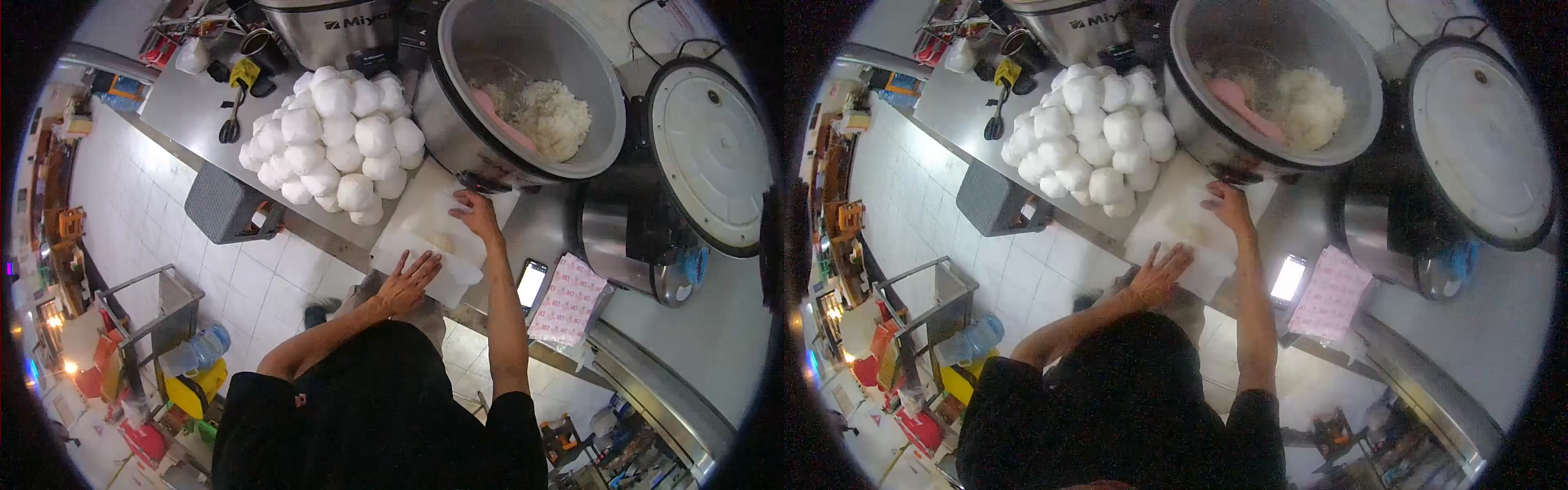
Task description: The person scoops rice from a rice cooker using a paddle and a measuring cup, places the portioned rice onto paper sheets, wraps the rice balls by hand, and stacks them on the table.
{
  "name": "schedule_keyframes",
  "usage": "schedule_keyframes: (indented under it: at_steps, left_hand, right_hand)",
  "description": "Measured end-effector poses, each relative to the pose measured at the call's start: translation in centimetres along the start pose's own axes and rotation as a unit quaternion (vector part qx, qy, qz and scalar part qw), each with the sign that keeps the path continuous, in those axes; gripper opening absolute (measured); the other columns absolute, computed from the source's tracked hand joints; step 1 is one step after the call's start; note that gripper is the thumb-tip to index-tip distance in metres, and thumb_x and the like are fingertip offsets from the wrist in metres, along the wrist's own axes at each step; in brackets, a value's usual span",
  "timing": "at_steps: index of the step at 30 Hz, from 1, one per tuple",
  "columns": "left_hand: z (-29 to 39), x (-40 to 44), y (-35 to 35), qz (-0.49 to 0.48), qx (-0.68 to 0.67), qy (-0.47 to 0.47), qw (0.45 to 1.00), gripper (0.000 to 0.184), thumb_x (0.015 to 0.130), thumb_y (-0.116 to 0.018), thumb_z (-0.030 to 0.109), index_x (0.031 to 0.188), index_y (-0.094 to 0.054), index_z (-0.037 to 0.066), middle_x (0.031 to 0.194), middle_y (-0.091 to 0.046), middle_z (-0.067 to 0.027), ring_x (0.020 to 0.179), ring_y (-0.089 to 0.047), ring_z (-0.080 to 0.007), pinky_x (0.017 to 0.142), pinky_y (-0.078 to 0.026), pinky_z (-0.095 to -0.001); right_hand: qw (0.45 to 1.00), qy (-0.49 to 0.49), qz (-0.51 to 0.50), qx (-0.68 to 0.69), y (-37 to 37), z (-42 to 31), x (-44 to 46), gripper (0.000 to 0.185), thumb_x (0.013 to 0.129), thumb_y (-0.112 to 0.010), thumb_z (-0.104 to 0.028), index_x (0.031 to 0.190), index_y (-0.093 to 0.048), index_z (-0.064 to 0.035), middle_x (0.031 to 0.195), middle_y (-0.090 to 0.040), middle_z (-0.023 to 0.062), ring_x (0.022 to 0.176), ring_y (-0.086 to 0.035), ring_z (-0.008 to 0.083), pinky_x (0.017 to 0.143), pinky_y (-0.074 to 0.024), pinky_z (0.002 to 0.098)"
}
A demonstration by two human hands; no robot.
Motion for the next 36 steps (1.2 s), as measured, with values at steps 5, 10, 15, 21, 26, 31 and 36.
schedule_keyframes:
  at_steps: [5, 10, 15, 21, 26, 31, 36]
  left_hand:
    - [0.0, 0.3, 0.6, -0.035, 0.023, -0.005, 0.999, 0.077, 0.08, -0.062, 0.029, 0.146, -0.029, 0.01, 0.156, -0.02, -0.0066, 0.145, -0.014, -0.0233, 0.114, -0.007, -0.0582]
    - [-0.4, 0.1, -1.3, -0.073, 0.015, -0.009, 0.997, 0.066, 0.079, -0.063, 0.03, 0.138, -0.042, 0.008, 0.15, -0.031, -0.0072, 0.145, -0.016, -0.0231, 0.114, -0.007, -0.0594]
    - [-2.4, -1.2, -0.4, 0.019, -0.032, -0.056, 0.998, 0.053, 0.079, -0.062, 0.013, 0.13, -0.05, 0.009, 0.137, -0.047, -0.0118, 0.135, -0.035, -0.0261, 0.111, -0.023, -0.0559]
    - [-6.1, 4.8, 8.5, 0.234, -0.25, 0.084, 0.936, 0.046, 0.072, -0.058, -0.009, 0.116, -0.059, 0.004, 0.111, -0.061, -0.0143, 0.104, -0.056, -0.0346, 0.091, -0.044, -0.0445]
    - [-9.0, 5.0, 10.5, 0.133, -0.289, 0.149, 0.936, 0.046, 0.073, -0.056, -0.011, 0.117, -0.057, 0.002, 0.096, -0.063, -0.0144, 0.088, -0.058, -0.0366, 0.081, -0.046, -0.0442]
    - [-6.4, 2.0, 11.0, 0.298, -0.196, 0.134, 0.925, 0.034, 0.076, -0.058, -0.007, 0.109, -0.056, 0.002, 0.091, -0.061, -0.0145, 0.082, -0.059, -0.033, 0.07, -0.048, -0.0417]
    - [-1.6, 3.3, 5.4, 0.195, -0.35, 0.132, 0.907, 0.026, 0.08, -0.056, -0.006, 0.105, -0.051, 0.0, 0.091, -0.058, -0.017, 0.082, -0.057, -0.0392, 0.071, -0.047, -0.0449]
  right_hand:
    - [0.999, 0.005, -0.024, -0.031, 1.7, -4.7, -3.2, 0.014, 0.072, -0.076, -0.009, 0.083, -0.069, -0.0031, 0.078, -0.065, 0.0089, 0.076, -0.064, 0.0241, 0.066, -0.0502, 0.0325]
    - [0.971, 0.187, 0.069, -0.134, -2.6, -8.6, -13.3, 0.015, 0.067, -0.066, 0.004, 0.079, -0.069, -0.0048, 0.077, -0.061, 0.0082, 0.077, -0.06, 0.028, 0.067, -0.0505, 0.0367]
    - [0.974, 0.134, 0.173, -0.055, -5.6, -5.5, -16.4, 0.022, 0.062, -0.067, 0.007, 0.081, -0.069, -0.0035, 0.081, -0.06, 0.0088, 0.077, -0.059, 0.0274, 0.067, -0.0507, 0.0364]
    - [0.965, 0.147, 0.206, -0.071, -5.5, -6.2, -16.5, 0.024, 0.064, -0.066, 0.008, 0.084, -0.069, -0.0044, 0.083, -0.061, 0.008, 0.079, -0.06, 0.0267, 0.068, -0.0508, 0.0361]
    - [0.971, 0.14, 0.187, -0.057, -5.3, -5.3, -16.6, 0.026, 0.067, -0.063, 0.008, 0.088, -0.07, -0.0066, 0.089, -0.063, 0.0074, 0.083, -0.06, 0.0275, 0.07, -0.0525, 0.037]
    - [0.968, 0.126, 0.189, -0.11, -6.3, -4.6, -16.8, 0.028, 0.065, -0.066, 0.008, 0.088, -0.07, -0.0077, 0.083, -0.062, 0.0071, 0.08, -0.061, 0.0259, 0.068, -0.0514, 0.0354]
    - [0.962, 0.119, 0.239, -0.054, -5.4, -5.2, -16.9, 0.018, 0.07, -0.064, 0.004, 0.085, -0.067, -0.0065, 0.082, -0.063, 0.0081, 0.078, -0.061, 0.025, 0.066, -0.0515, 0.034]
Point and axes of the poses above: each hand's wrist, its own x-axis towards the middle knuckle, its own y-axis out of the back of the hand, z = x × y, the point moved 5 cm from there along x, towards the middle knuckle
